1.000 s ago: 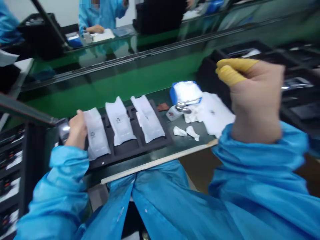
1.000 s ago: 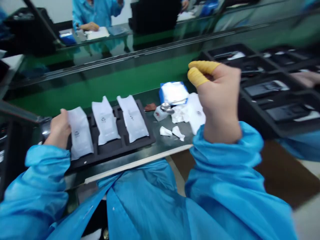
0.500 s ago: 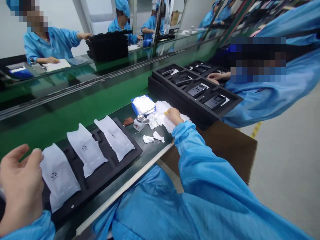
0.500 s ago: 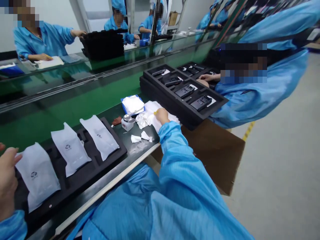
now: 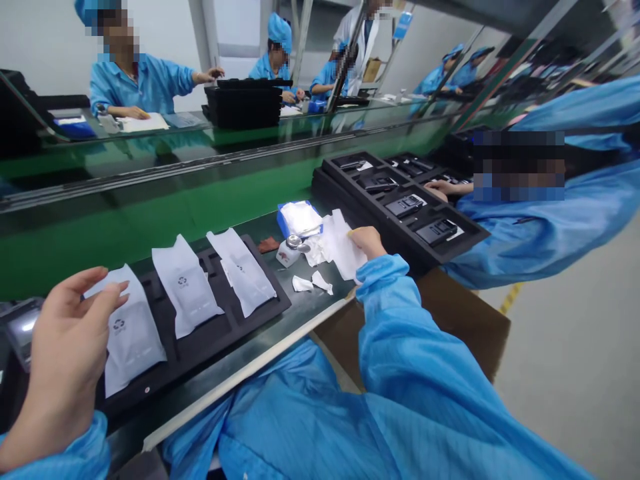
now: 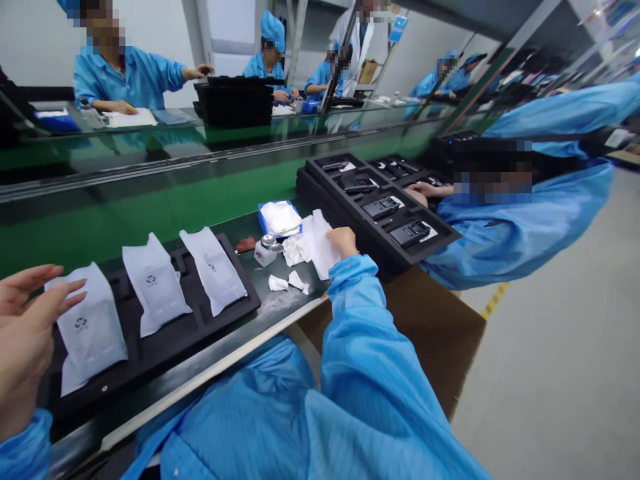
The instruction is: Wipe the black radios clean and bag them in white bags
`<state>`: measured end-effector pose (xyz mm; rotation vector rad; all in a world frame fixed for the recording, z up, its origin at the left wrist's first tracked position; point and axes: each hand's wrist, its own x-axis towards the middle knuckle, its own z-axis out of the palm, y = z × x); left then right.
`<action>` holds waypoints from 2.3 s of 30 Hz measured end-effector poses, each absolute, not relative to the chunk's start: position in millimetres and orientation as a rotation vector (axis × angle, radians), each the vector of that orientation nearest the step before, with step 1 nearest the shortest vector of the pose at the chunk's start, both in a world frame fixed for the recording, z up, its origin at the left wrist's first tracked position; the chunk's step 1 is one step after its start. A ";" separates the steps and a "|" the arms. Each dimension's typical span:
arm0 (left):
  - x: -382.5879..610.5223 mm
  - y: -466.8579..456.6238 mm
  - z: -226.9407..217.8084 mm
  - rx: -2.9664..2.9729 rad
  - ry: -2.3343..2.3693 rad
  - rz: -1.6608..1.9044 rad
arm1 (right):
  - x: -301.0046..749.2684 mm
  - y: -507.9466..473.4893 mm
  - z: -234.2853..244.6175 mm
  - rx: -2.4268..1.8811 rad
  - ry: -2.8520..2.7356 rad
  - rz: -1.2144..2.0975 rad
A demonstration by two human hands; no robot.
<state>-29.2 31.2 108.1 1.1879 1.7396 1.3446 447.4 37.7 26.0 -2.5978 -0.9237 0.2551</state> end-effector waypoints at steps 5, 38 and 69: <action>-28.7 29.2 111.2 1.136 1.631 1.341 | 404.8 39.7 78.6 -2.404 -0.896 -0.008; -171.9 -24.5 77.9 0.807 1.649 1.553 | -100.3 172.6 74.7 -1.490 -2.441 0.777; -139.2 -20.4 99.6 1.060 1.623 1.192 | 5.9 140.4 153.9 -0.784 -1.295 1.116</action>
